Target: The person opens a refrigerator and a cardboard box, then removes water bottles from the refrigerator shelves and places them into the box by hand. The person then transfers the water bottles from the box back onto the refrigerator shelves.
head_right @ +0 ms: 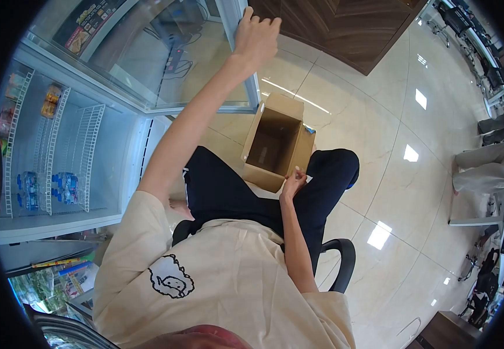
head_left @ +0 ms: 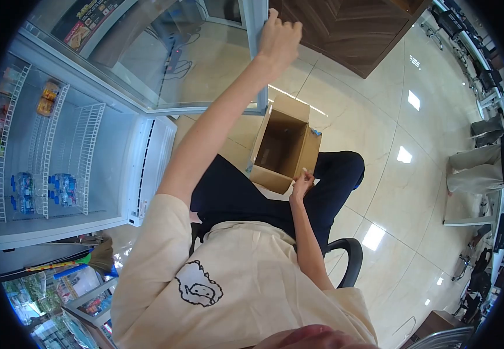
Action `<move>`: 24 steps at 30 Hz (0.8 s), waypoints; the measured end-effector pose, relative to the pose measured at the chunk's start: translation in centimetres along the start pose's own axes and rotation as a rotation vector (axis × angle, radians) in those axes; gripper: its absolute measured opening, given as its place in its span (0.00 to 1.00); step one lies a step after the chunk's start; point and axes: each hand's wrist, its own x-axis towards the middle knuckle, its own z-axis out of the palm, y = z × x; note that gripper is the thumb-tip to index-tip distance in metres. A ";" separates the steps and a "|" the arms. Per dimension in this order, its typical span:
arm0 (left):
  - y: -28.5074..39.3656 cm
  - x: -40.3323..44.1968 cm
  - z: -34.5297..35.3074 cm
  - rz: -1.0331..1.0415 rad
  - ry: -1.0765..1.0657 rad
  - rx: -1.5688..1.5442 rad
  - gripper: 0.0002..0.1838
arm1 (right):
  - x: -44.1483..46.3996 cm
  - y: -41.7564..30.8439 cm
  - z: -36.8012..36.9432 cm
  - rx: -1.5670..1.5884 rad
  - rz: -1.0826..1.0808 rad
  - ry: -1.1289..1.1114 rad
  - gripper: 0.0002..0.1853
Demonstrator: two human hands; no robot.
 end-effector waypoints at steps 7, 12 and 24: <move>-2.7 -7.2 7.5 0.153 0.163 -0.070 0.21 | -5.4 -5.2 0.0 -0.302 -0.343 -0.194 0.23; 0.8 -22.7 10.4 -0.258 -0.098 -0.539 0.35 | -5.0 -4.9 0.8 -0.402 -0.272 -0.418 0.25; 10.7 -47.6 6.2 -0.583 -0.501 -0.599 0.30 | -5.9 0.2 6.0 -0.494 -0.141 -0.928 0.15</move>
